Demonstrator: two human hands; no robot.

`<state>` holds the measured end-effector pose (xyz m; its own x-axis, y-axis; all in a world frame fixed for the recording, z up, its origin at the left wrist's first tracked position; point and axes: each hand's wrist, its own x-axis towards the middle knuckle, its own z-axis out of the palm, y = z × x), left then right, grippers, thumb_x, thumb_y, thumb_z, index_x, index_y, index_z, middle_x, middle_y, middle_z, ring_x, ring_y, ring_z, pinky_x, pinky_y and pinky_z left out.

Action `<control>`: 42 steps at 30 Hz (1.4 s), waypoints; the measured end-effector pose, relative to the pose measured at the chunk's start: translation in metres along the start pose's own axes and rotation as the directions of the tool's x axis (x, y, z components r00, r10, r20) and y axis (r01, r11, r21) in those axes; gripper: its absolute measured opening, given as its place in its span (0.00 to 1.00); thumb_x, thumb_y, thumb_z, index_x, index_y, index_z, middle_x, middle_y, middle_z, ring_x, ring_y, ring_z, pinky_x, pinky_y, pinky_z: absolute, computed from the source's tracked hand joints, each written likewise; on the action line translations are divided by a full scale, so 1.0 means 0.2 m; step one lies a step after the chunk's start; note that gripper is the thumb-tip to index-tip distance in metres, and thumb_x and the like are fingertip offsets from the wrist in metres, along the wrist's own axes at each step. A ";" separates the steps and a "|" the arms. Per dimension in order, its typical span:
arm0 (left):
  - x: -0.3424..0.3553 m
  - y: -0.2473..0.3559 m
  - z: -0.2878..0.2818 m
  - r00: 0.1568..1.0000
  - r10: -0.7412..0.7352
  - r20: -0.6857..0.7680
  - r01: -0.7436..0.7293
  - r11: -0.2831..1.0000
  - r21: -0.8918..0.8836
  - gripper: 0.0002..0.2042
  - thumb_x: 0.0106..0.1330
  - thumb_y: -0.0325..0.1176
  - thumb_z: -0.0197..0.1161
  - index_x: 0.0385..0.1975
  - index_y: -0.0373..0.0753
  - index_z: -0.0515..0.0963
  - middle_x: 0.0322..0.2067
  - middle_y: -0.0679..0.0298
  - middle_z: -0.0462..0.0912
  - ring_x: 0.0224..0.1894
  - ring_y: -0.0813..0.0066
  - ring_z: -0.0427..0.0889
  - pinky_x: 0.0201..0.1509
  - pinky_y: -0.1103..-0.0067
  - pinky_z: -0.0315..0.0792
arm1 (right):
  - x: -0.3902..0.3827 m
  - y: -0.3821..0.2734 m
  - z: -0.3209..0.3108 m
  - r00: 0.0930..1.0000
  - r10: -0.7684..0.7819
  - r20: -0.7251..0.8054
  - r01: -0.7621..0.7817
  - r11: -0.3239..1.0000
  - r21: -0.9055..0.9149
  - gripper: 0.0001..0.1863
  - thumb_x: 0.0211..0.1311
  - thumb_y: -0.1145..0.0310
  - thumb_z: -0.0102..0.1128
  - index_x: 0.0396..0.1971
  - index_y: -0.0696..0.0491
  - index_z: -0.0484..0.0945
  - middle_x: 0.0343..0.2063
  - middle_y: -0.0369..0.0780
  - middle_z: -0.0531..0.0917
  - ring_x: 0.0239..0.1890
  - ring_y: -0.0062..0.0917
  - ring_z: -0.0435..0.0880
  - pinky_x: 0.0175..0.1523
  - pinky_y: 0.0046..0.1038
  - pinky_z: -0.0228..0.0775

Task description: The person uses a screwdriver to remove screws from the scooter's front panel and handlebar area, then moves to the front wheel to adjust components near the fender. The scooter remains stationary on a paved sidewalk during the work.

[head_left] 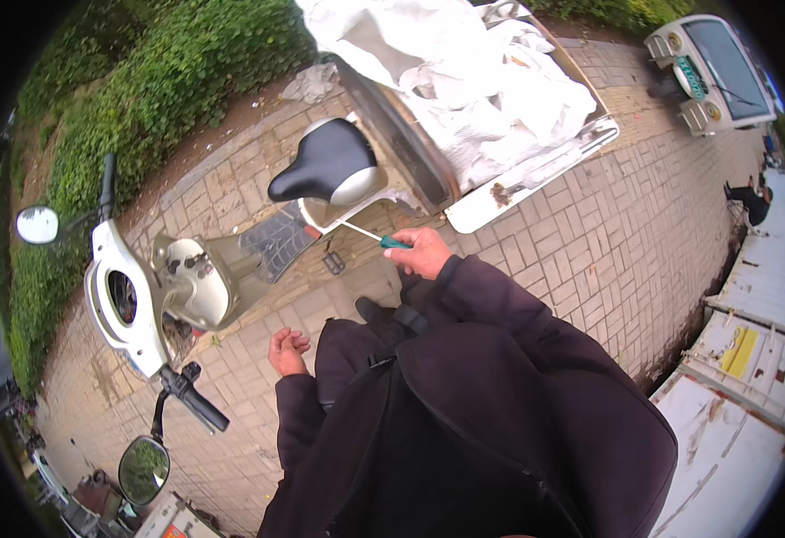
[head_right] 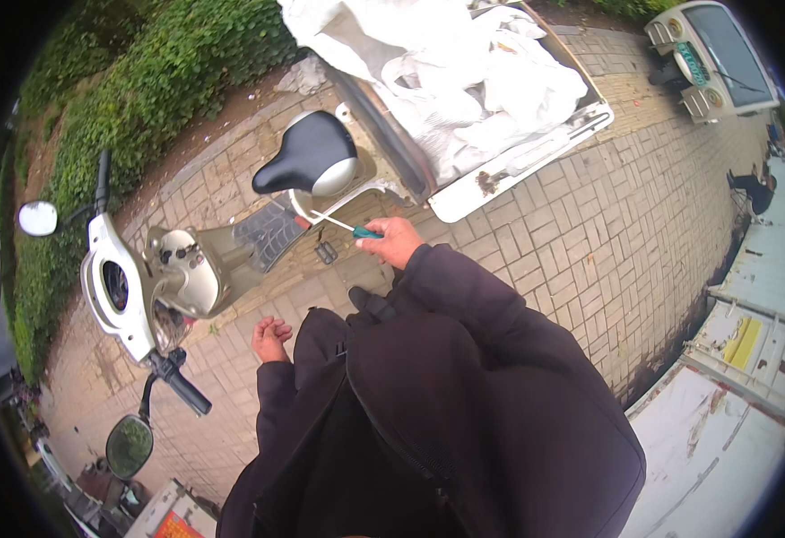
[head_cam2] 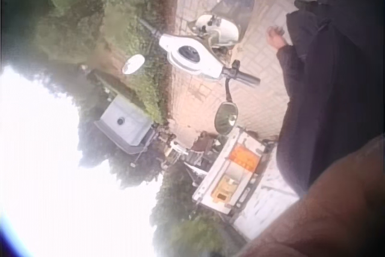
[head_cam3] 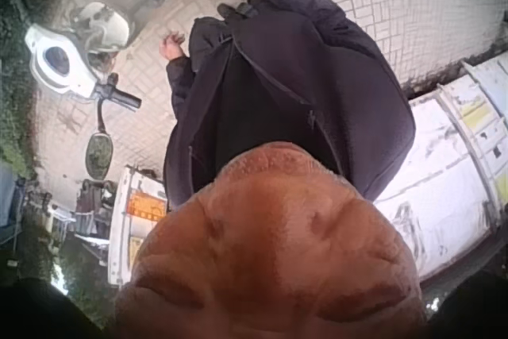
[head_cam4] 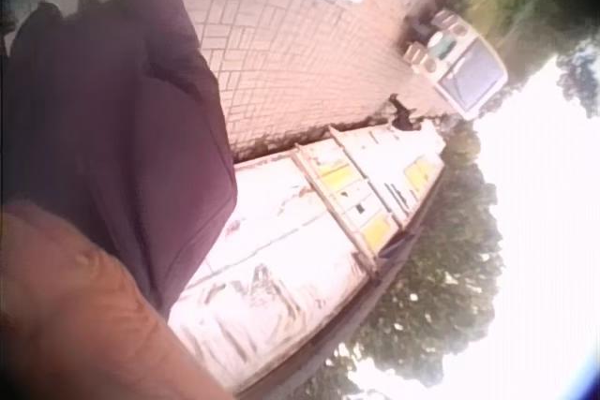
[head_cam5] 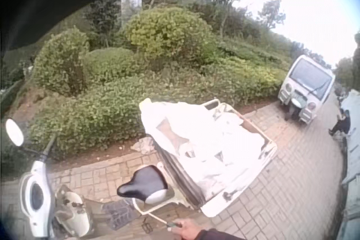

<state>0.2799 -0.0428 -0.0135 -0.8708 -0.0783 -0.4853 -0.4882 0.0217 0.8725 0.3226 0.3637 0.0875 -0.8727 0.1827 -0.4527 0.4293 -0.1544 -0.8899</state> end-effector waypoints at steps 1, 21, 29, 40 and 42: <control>0.03 0.02 0.03 1.000 0.009 0.015 -0.009 1.000 0.008 0.07 0.73 0.24 0.50 0.41 0.33 0.77 0.32 0.56 0.85 0.27 0.70 0.84 0.30 0.78 0.80 | 0.01 -0.03 -0.04 0.999 -0.012 -0.032 0.011 0.999 -0.040 0.15 0.63 0.64 0.71 0.43 0.59 0.85 0.26 0.36 0.84 0.22 0.16 0.79 0.29 0.24 0.75; 0.74 0.18 0.52 0.994 0.108 0.004 -0.107 0.984 0.145 0.07 0.71 0.24 0.48 0.38 0.38 0.76 0.34 0.57 0.82 0.28 0.67 0.82 0.29 0.76 0.77 | 0.02 -0.49 -0.36 0.978 -0.144 -0.150 0.167 0.974 0.152 0.15 0.60 0.62 0.73 0.39 0.58 0.84 0.23 0.34 0.84 0.19 0.16 0.79 0.24 0.24 0.71; 0.80 0.20 0.50 0.994 -0.018 0.107 0.023 0.999 -0.039 0.05 0.73 0.24 0.53 0.41 0.38 0.77 0.34 0.60 0.83 0.27 0.73 0.82 0.30 0.78 0.78 | 0.28 -0.47 -0.10 0.990 -0.129 -0.055 0.140 0.911 0.389 0.18 0.62 0.72 0.71 0.50 0.56 0.79 0.27 0.30 0.78 0.22 0.11 0.74 0.26 0.18 0.65; 0.64 0.20 0.41 0.984 -0.146 -0.101 0.153 0.986 0.062 0.11 0.74 0.23 0.50 0.52 0.30 0.74 0.39 0.54 0.84 0.28 0.69 0.85 0.31 0.76 0.82 | 0.91 -0.65 0.16 1.000 -0.001 0.002 0.000 0.830 0.557 0.15 0.74 0.65 0.59 0.52 0.59 0.78 0.27 0.36 0.77 0.22 0.20 0.74 0.26 0.23 0.62; 0.60 0.19 0.41 0.974 -0.172 -0.149 0.181 0.982 0.052 0.12 0.73 0.23 0.50 0.52 0.29 0.74 0.39 0.54 0.84 0.28 0.70 0.86 0.31 0.76 0.82 | 1.09 -0.69 0.26 0.992 -0.121 0.017 0.089 0.811 0.578 0.14 0.71 0.65 0.61 0.48 0.58 0.79 0.27 0.37 0.79 0.23 0.21 0.76 0.27 0.25 0.64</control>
<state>0.1519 0.0301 -0.0425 -0.7554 -0.2284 -0.6142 -0.6404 0.0589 0.7658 0.0617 0.3739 0.1138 -0.9222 0.1833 -0.3404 0.1361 -0.6701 -0.7297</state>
